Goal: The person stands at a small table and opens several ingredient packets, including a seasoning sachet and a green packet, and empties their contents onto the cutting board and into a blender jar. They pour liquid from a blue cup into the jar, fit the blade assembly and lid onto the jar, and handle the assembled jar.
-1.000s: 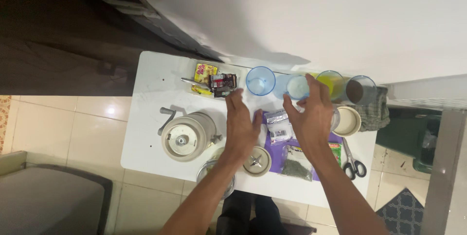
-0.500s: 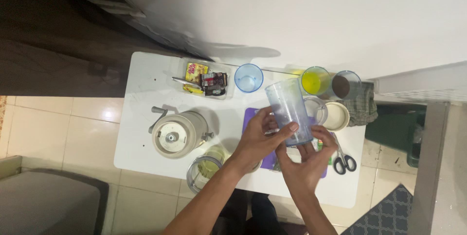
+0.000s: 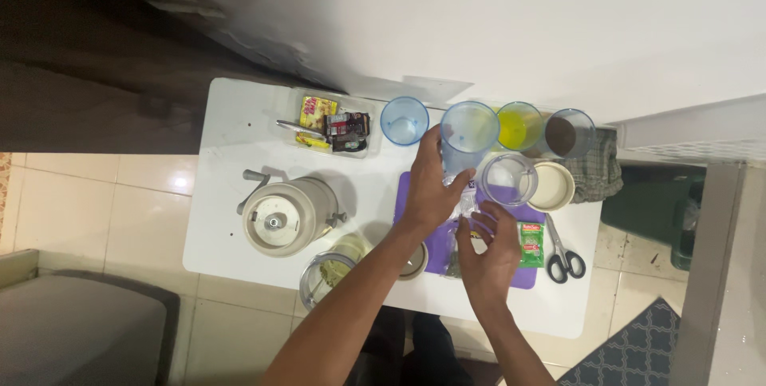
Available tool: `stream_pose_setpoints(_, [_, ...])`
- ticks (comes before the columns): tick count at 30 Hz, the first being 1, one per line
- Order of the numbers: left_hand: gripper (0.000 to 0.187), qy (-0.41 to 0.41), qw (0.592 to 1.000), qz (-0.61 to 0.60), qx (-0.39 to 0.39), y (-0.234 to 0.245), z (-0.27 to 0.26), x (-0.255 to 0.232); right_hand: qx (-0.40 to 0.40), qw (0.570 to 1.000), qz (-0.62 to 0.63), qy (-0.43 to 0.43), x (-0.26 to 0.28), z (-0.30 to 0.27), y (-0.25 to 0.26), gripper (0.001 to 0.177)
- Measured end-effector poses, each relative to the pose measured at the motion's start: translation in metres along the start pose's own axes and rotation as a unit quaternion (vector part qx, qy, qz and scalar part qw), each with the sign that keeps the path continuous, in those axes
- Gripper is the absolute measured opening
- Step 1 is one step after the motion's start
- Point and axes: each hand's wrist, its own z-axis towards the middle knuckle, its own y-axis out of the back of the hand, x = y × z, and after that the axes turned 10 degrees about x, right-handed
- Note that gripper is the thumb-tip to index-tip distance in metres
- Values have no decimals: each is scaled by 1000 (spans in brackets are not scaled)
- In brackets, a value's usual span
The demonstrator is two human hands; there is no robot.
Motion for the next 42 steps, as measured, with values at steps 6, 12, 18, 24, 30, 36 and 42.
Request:
stream_pose_setpoints(6, [74,-68,995,68,-34,-21,6,24,15,997,-4,-80,-36,0,-10,42])
stream_pose_setpoints(12, [74,-54,995,77,-41,-28,9,39,-10,993,-11,-115,-59,6,-14,46])
stream_pose_setpoints(18, [74,0,995,87,-44,-27,12,49,17,995,-8,-103,-76,14,-16,47])
stream_pose_setpoints(24, [74,21,993,96,-63,-24,3,41,34,995,-23,-89,-88,20,-17,45])
stream_pose_setpoints(30, [65,93,974,185,-95,-22,-22,30,55,993,-33,-96,-91,23,-15,45])
stream_pose_setpoints(36, [31,92,971,193,-104,-14,-34,37,86,986,-16,-145,-93,28,-12,44])
stream_pose_setpoints(42, [15,94,979,142,-113,-7,-47,15,105,976,73,-175,-94,26,-5,47])
